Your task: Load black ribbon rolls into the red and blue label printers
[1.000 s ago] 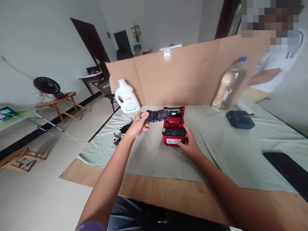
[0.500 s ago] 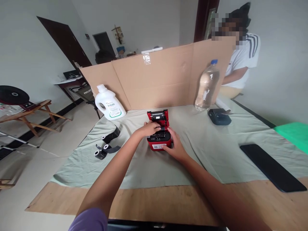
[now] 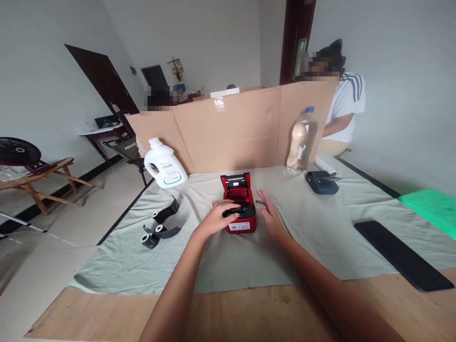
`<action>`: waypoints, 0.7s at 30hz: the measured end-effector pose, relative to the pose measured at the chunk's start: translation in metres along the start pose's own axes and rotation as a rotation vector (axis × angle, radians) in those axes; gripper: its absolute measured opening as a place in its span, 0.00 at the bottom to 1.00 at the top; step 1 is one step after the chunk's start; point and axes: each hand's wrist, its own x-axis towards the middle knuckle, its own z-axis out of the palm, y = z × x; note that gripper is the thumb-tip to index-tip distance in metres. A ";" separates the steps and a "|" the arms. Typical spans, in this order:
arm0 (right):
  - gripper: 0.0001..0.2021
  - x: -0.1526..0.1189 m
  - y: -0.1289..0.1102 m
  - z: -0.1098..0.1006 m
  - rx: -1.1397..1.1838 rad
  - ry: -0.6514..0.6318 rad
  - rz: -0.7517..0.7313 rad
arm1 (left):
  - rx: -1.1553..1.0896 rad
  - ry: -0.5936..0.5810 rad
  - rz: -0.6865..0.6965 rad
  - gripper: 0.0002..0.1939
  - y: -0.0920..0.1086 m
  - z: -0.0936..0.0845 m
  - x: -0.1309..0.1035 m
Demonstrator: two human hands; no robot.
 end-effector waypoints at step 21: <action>0.14 0.027 0.012 0.029 0.135 0.189 -0.047 | 0.129 0.453 0.115 0.11 0.001 0.024 -0.017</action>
